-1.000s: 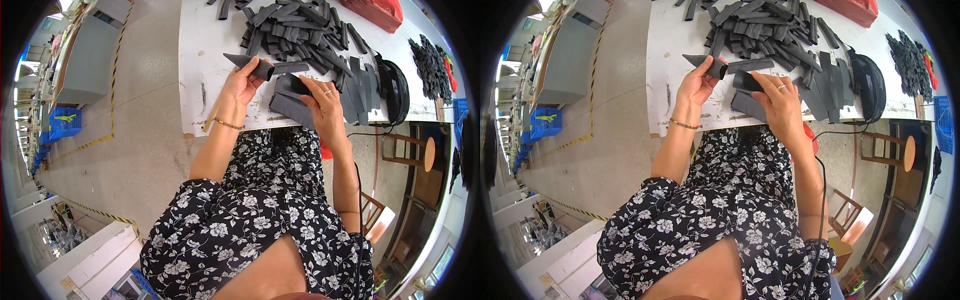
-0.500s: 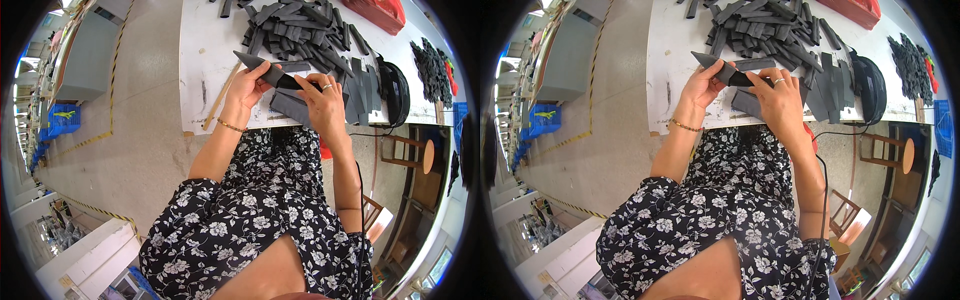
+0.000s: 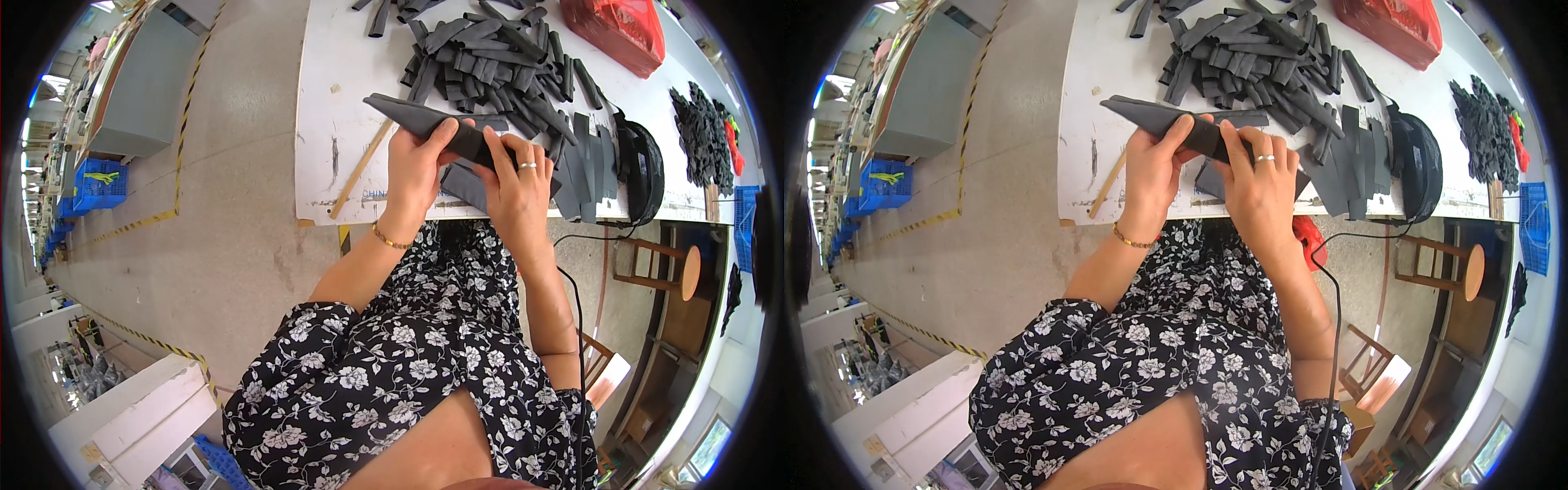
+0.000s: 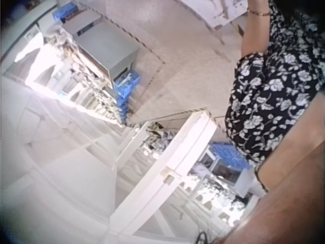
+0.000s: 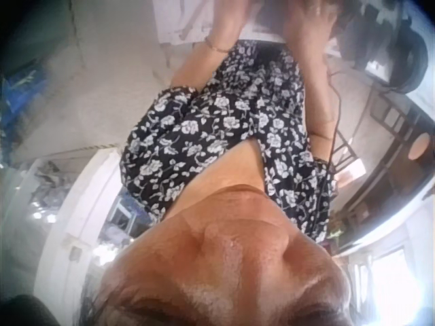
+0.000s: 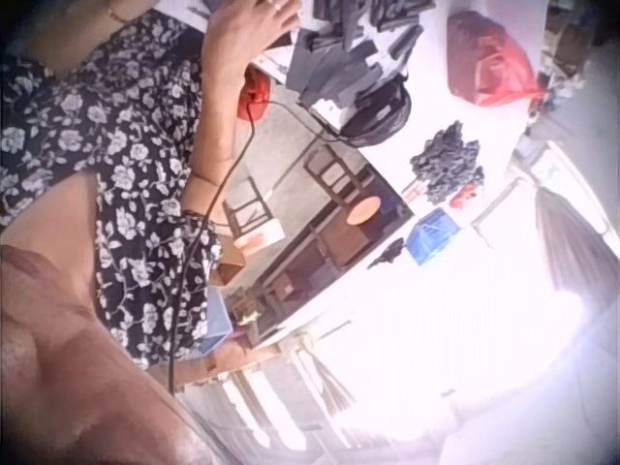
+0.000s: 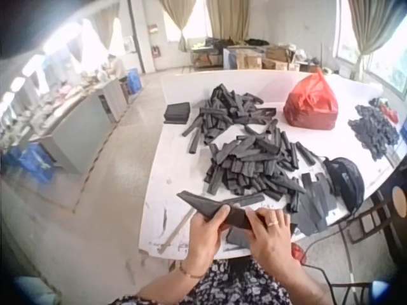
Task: The person sits at a white table in a workshop and repeatedly picks up two dark gray rectangular rubber pieces. They align the pieces and press them together to form a single unit, then place the assembled item onto a growing pile on the table. The process is continuous and repetitive throughout the clip.
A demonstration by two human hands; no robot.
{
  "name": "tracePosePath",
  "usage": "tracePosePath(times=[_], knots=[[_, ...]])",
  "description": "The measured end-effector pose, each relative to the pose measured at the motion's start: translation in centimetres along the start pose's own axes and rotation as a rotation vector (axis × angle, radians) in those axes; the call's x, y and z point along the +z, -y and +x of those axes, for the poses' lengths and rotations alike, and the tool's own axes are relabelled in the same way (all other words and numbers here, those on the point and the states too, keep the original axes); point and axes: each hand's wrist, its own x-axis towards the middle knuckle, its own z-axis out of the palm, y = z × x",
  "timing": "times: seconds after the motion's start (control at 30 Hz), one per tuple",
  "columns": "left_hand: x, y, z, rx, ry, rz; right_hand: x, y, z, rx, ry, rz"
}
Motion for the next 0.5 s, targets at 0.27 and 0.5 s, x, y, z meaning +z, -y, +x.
tracePosePath(times=[0.27, 0.5], knots=[[-0.1, -0.6, 0.8, 0.117, 0.429, -0.095, 0.7, 0.7, -2.1, 0.077, 0.036, 0.272], [0.9, 1.6, -0.9, -0.019, 0.350, -0.166, 1.1, 0.7, -1.0, 0.056, 0.046, 0.369]])
